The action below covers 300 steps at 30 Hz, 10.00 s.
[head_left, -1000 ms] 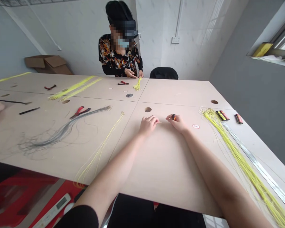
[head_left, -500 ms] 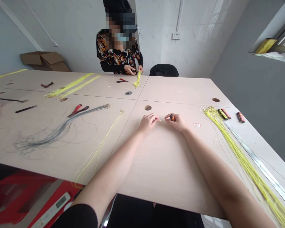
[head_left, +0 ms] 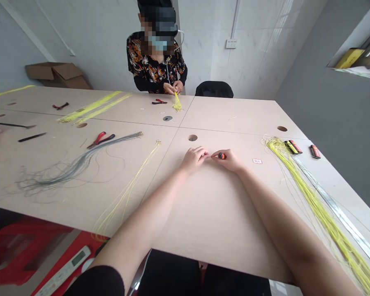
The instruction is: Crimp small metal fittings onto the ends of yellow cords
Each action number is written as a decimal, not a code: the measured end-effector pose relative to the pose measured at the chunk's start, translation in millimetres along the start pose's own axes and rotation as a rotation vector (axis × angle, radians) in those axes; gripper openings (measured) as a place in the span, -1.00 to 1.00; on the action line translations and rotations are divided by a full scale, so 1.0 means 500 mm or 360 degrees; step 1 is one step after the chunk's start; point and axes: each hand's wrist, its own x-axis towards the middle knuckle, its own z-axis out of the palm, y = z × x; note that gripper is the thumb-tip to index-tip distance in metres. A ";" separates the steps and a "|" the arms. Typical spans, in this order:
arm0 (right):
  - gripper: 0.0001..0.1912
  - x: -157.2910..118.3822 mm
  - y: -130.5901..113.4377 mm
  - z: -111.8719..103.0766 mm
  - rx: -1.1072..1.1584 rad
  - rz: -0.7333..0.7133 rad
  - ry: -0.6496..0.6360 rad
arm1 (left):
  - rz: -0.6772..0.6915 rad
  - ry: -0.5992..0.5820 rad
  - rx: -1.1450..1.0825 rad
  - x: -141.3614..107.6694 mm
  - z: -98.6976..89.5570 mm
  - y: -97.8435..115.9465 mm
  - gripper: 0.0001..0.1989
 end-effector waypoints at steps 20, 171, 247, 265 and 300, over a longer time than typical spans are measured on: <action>-0.70 0.001 -0.005 -0.001 0.0007 0.0019 -0.0065 | -0.0029 -0.0080 -0.0012 0.000 0.003 0.001 -0.86; -0.79 0.005 -0.013 -0.003 -0.0020 0.0038 -0.0040 | -0.0595 -0.0053 -0.0573 -0.004 0.020 0.036 -0.70; -0.90 0.005 -0.006 0.000 -0.0147 0.0064 -0.0048 | -0.0526 -0.0081 -0.0507 -0.003 0.022 0.038 -0.78; -0.86 0.008 0.000 -0.004 -0.0124 0.0075 -0.0008 | -0.0550 -0.0088 -0.0507 -0.003 0.017 0.044 -0.77; -0.86 0.004 -0.010 -0.003 -0.0108 0.0069 -0.0090 | -0.0514 -0.0107 -0.0490 -0.005 0.018 0.044 -0.78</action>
